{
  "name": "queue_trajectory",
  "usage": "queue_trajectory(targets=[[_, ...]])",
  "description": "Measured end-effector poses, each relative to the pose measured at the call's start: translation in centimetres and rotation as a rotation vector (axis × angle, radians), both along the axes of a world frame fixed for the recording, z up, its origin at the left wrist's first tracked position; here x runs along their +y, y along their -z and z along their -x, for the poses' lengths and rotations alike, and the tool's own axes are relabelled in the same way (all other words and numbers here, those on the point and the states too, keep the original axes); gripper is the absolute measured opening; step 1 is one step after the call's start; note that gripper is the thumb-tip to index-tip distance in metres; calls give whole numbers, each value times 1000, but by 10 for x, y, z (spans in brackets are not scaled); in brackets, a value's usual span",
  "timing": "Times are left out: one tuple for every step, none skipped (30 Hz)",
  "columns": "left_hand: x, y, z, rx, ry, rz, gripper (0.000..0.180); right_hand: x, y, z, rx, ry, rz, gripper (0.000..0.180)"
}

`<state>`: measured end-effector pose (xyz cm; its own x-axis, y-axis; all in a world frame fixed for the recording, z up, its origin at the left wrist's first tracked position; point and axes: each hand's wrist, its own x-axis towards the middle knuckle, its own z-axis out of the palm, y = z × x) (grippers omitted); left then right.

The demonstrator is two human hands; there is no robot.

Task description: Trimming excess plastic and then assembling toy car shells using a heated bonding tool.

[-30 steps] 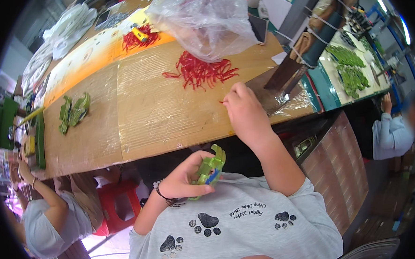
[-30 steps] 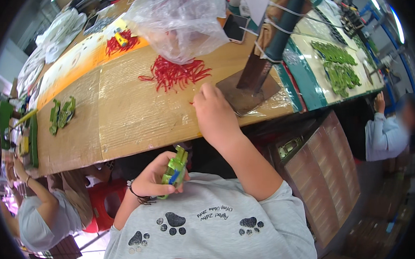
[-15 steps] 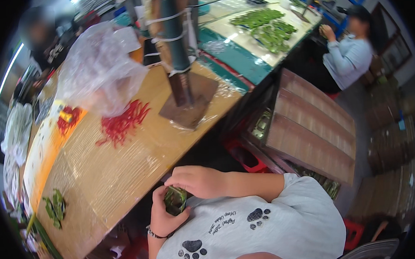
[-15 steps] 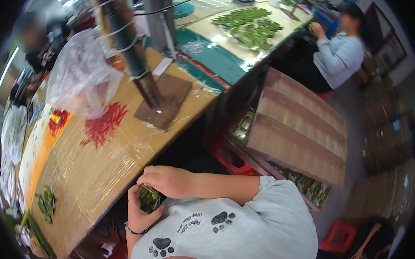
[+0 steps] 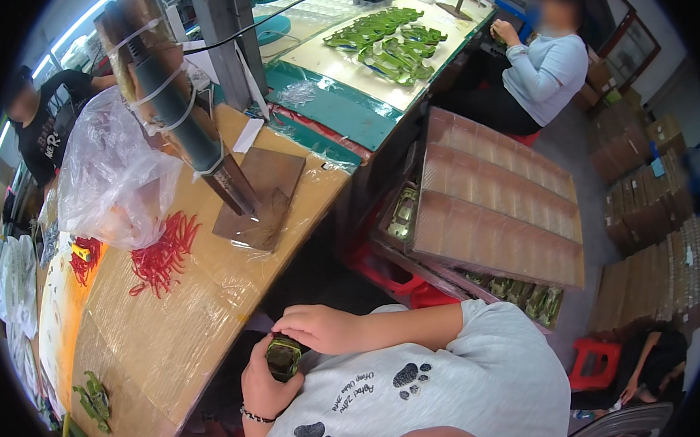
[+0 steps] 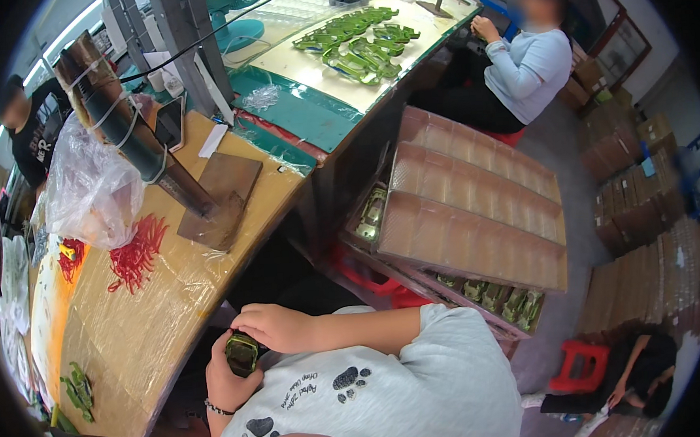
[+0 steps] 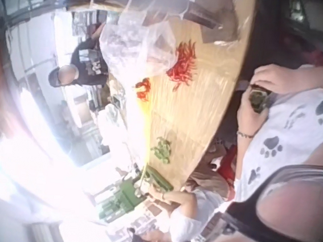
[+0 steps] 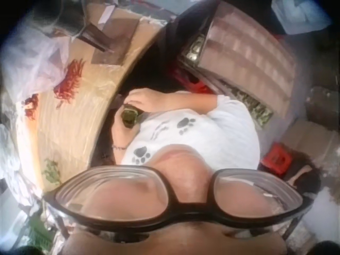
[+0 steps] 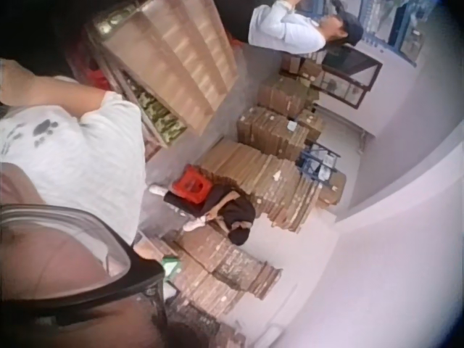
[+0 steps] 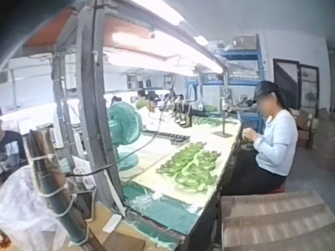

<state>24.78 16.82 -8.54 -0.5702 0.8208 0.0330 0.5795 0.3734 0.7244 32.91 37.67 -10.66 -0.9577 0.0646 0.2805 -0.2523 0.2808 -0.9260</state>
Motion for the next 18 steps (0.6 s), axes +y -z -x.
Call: queue_trajectory(targets=[[1,0,0,35,-7,28,81,0,0,0,9,10,-9,19],[2,0,-1,70,-14,56,80,0,2,-1,8,13,-10,19],[4,0,-2,68,-10,55,80,0,3,-1,13,5,-5,17],[4,0,-2,72,-17,66,81,-1,4,0,19,-4,0,15],[5,-1,-3,76,-23,76,82,0,6,0,18,-3,1,15],[7,-2,-3,76,-22,77,82,2,9,0,27,-13,-20,16],[9,-4,-4,90,-13,81,82,3,11,-1,37,-24,-40,17],[11,-5,-4,103,-5,86,81,4,11,-1,36,-22,-39,17],[11,-4,-4,103,-3,86,81,5,12,-2,6,-36,-55,17],[12,-2,-4,98,4,93,81,7,12,-3,-24,-50,-72,17],[13,-1,-4,93,11,100,81,8,13,-3,-25,-47,-74,17],[13,1,-3,92,13,99,81,8,14,-3,-16,-60,-100,17],[12,3,-4,105,21,98,80,8,15,-4,-8,-74,-126,17],[11,4,-4,119,30,97,80,7,17,-4,-10,-74,-127,17],[10,5,-4,117,29,95,80,6,18,-4,-18,-79,-97,18],[9,5,-4,123,35,104,80,5,19,-4,-26,-82,-68,18],[8,5,-4,130,41,114,80,4,20,-4,-27,-81,-71,18],[6,7,-5,130,41,110,80,3,20,-3,-43,-108,-39,19]])
